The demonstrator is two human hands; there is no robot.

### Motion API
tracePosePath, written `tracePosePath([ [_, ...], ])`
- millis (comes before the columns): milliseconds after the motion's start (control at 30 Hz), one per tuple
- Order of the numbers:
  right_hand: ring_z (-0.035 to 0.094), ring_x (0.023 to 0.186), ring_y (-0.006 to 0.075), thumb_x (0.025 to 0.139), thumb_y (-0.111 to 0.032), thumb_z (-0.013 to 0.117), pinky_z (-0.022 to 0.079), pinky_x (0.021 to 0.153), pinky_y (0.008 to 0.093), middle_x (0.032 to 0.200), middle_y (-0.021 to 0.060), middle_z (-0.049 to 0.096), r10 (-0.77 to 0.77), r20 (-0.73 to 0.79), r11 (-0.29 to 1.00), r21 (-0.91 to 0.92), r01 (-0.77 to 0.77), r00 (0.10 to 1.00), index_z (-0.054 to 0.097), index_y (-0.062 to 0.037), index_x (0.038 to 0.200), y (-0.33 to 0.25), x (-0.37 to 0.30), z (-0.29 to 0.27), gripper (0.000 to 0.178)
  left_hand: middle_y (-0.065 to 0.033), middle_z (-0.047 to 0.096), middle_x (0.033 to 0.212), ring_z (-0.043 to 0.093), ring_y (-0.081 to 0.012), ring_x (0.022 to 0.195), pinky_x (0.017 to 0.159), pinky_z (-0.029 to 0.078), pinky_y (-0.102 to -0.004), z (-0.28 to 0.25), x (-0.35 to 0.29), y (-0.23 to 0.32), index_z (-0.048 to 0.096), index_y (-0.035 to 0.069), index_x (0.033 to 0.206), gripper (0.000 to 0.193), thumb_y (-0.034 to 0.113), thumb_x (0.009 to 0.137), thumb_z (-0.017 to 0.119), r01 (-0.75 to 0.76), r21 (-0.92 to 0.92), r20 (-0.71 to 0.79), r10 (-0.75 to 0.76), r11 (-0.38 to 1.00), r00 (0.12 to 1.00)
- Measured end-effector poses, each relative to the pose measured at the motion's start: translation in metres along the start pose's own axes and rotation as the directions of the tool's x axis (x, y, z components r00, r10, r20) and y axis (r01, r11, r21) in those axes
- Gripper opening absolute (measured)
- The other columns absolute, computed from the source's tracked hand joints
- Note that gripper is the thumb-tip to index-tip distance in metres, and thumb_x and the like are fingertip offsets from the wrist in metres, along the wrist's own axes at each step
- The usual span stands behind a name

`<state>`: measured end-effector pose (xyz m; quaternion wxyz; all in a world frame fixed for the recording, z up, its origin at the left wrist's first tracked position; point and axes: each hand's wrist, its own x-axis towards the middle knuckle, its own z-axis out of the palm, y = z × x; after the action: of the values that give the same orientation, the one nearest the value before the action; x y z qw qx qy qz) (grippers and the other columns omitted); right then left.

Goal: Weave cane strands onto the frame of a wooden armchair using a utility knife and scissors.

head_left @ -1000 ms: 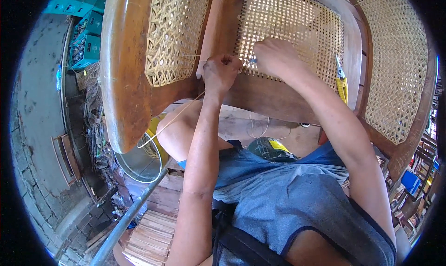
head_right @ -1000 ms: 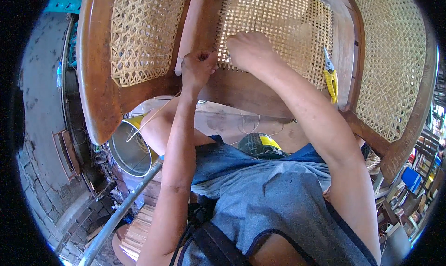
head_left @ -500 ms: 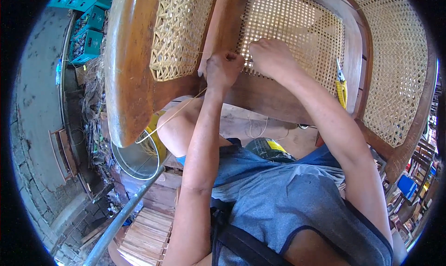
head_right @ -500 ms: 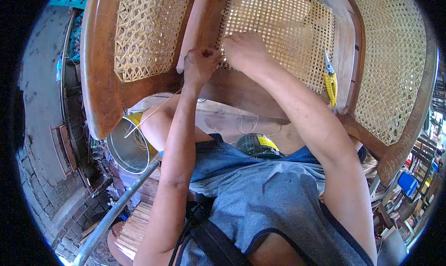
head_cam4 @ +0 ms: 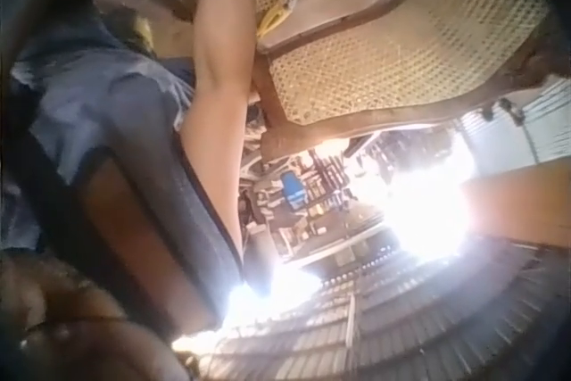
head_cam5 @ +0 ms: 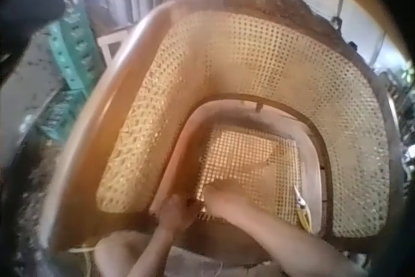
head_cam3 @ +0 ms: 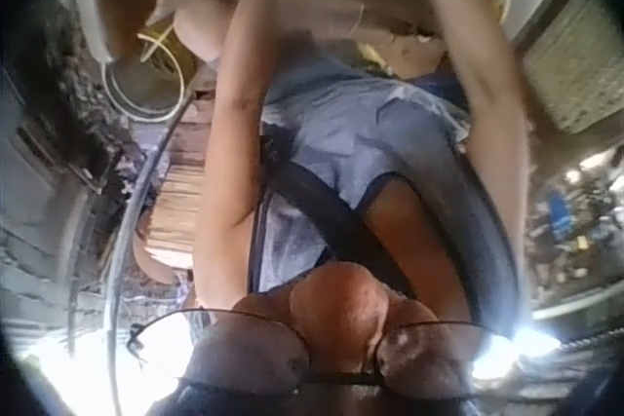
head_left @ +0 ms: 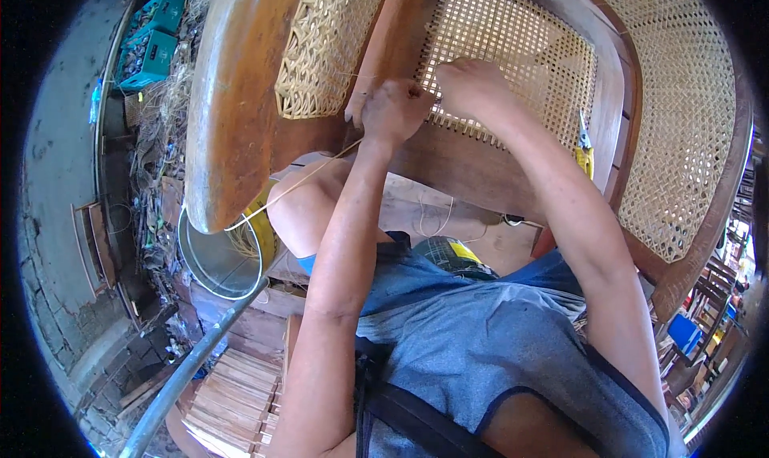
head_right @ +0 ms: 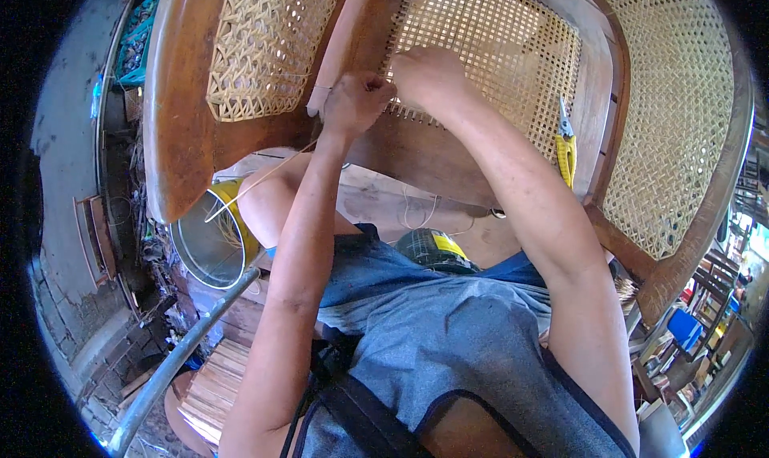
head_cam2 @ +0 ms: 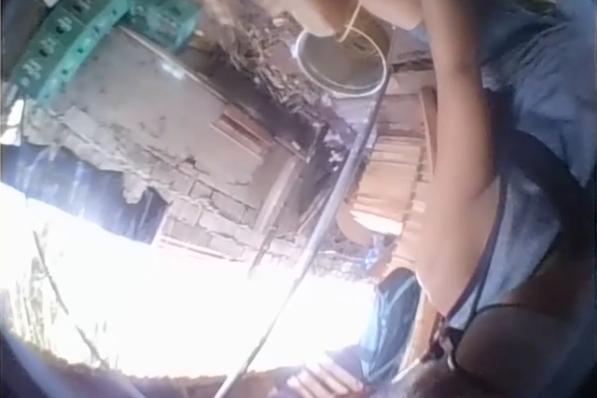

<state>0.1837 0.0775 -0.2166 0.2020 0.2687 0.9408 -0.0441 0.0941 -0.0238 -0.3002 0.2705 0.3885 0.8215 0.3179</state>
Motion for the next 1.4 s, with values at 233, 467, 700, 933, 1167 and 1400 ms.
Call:
tracePosePath([
  [233,0.062,0.109,0.0285,0.085,-0.022,0.055,0.051,0.088,0.0424,0.115,0.0155,0.065,0.067,0.162,0.996,0.043,-0.074,0.985,0.066,-0.0062,0.108,0.005,0.017,-0.007,0.030,-0.0148,0.070,0.079,0.069,-0.0301,0.077,0.072,0.054,-0.0403,-0.016,-0.007,0.010,0.074,0.011,0.088,0.026,0.033,0.077,0.067,0.005,0.040,0.014,-0.005,0.999,1.000],
  [467,0.064,0.100,0.0349,0.081,-0.032,0.062,0.047,0.090,0.0452,0.102,0.0219,0.067,0.185,-0.015,0.973,0.140,-0.181,0.983,0.070,-0.0029,0.095,0.004,-0.014,-0.003,0.033,-0.0182,0.069,0.081,0.069,-0.0339,0.076,0.070,0.055,-0.0459,0.023,-0.027,0.006,0.070,0.008,0.084,0.025,0.030,0.081,0.059,-0.027,0.277,-0.065,0.047,0.961,0.997],
  [700,0.065,0.092,0.0371,0.078,-0.041,0.065,0.049,0.083,0.0452,0.095,0.0221,0.068,0.121,-0.032,0.992,0.026,-0.121,0.992,0.069,-0.0004,0.086,0.028,-0.019,-0.009,0.042,-0.0198,0.068,0.085,0.069,-0.0341,0.076,0.067,0.056,-0.0447,0.024,-0.036,0.005,0.068,0.005,0.086,0.027,0.031,0.082,0.058,-0.080,0.232,-0.189,0.126,0.969,0.974],
  [933,0.064,0.081,0.0393,0.078,-0.044,0.067,0.049,0.074,0.0476,0.081,0.0240,0.066,0.237,-0.166,0.970,0.085,-0.226,0.957,0.071,0.0012,0.078,0.055,-0.019,-0.009,0.045,-0.0215,0.060,0.111,0.069,-0.0328,0.072,0.061,0.056,-0.0443,0.032,-0.032,0.002,0.067,0.003,0.083,0.021,0.022,0.079,0.060,-0.137,0.254,-0.170,0.184,0.957,0.968],
  [1167,0.067,0.078,0.0341,0.084,-0.052,0.060,0.052,0.069,0.0428,0.083,0.0209,0.069,0.303,-0.245,0.900,0.390,-0.192,0.921,0.069,0.0003,0.094,0.102,-0.008,0.035,0.054,-0.0153,0.069,0.077,0.068,-0.0302,0.068,0.062,0.056,-0.0450,-0.001,-0.041,0.006,0.067,0.007,0.080,0.029,0.035,0.084,0.059,-0.049,0.245,-0.174,0.094,0.968,0.980],
  [1400,0.042,0.051,0.0032,0.091,-0.035,0.063,0.033,0.045,0.0201,0.078,-0.0006,0.063,0.054,0.108,-0.050,0.993,-0.106,0.993,0.065,-0.0043,0.113,0.050,-0.026,0.056,0.038,-0.0167,0.066,0.072,0.067,-0.0316,0.062,0.055,0.056,-0.0456,-0.001,-0.056,-0.024,0.059,0.011,0.093,0.019,0.028,0.087,0.060,0.040,0.549,-0.184,0.074,0.835,0.980],
])
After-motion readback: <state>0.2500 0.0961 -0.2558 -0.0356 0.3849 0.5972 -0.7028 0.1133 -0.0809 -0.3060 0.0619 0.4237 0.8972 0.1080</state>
